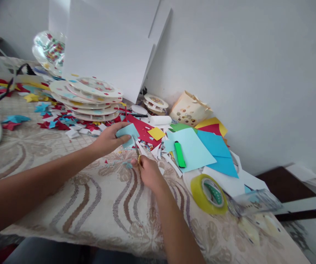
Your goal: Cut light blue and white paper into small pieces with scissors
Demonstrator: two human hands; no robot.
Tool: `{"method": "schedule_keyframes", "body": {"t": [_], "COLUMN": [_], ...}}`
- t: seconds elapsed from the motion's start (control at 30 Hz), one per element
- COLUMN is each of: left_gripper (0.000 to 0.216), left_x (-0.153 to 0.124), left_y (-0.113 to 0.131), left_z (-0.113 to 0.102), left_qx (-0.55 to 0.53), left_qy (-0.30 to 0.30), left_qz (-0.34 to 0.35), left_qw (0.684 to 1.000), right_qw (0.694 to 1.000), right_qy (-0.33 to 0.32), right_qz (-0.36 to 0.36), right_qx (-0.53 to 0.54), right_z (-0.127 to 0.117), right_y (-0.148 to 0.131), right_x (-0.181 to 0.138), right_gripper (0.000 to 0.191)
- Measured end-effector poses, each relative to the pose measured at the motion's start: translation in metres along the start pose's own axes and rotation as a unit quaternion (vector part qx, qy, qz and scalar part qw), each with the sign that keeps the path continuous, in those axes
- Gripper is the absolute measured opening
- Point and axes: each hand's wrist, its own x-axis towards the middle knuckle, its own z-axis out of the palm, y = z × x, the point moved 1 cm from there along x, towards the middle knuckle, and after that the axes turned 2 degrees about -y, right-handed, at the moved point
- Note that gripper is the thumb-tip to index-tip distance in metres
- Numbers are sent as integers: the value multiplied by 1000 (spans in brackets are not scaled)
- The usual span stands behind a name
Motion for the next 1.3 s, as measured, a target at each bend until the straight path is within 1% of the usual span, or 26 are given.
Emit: {"method": "schedule_keyframes", "body": {"t": [0.13,0.27,0.43,0.73,0.97,1.3], "left_gripper": [47,47,48,51,51,50], "left_x": [3,4,4,-3,-2,-3], "left_y": [-2,-3,-3,3,3,2], "left_z": [-3,-3,-2,3,2,5], "left_qx": [-25,-44,-26,-4,30,15], "left_qy": [20,19,16,-40,-52,-41], "left_qz": [-9,-7,-7,2,5,-6], "left_qw": [999,999,1000,999,998,999], "right_qw": [1000,1000,1000,1000,1000,1000], "right_qy": [-2,-19,-11,-13,-2,-7], "right_qz": [0,4,5,4,-2,7], "right_qx": [4,1,-15,-6,-11,-8], "right_z": [-1,-3,-5,-3,-2,-3], "right_y": [-2,-7,-9,-6,-3,-5], "right_x": [-3,-6,-7,-5,-4,-4], "right_gripper": [45,48,49,49,48,47]}}
